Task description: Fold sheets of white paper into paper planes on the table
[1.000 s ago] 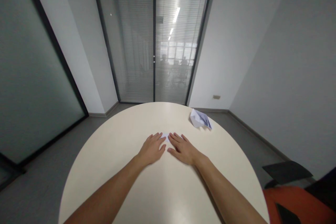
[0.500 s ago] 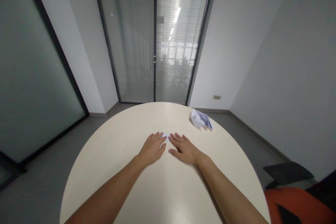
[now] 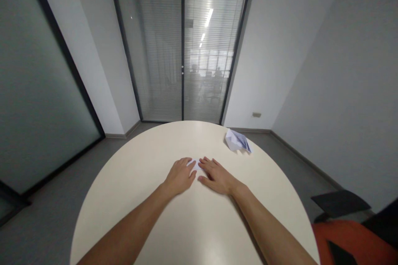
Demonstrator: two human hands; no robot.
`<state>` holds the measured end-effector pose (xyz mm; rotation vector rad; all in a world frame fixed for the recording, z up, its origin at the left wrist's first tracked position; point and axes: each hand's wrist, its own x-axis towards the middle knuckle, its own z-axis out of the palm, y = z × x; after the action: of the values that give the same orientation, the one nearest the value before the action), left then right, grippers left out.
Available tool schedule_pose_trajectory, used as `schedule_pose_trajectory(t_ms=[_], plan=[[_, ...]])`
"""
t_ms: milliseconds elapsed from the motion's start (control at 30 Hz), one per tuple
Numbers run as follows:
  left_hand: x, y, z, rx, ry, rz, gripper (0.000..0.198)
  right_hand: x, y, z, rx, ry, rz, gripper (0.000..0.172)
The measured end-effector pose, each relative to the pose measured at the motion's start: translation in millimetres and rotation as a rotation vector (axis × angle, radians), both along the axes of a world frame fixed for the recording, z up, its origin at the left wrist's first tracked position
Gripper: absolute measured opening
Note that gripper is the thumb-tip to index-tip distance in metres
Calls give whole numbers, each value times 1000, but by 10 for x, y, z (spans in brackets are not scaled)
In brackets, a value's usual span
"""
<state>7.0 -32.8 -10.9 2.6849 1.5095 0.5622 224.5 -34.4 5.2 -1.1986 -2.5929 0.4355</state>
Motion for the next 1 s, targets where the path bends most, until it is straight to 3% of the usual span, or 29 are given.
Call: schedule_pose_trajectory(t_ms=[433, 1000], plan=[[-9, -11, -43, -173, 30, -27, 58, -22, 7, -29, -43, -27, -22, 75], [32, 2, -53, -68, -4, 14, 50, -111, -10, -12, 49, -33, -65, 66]])
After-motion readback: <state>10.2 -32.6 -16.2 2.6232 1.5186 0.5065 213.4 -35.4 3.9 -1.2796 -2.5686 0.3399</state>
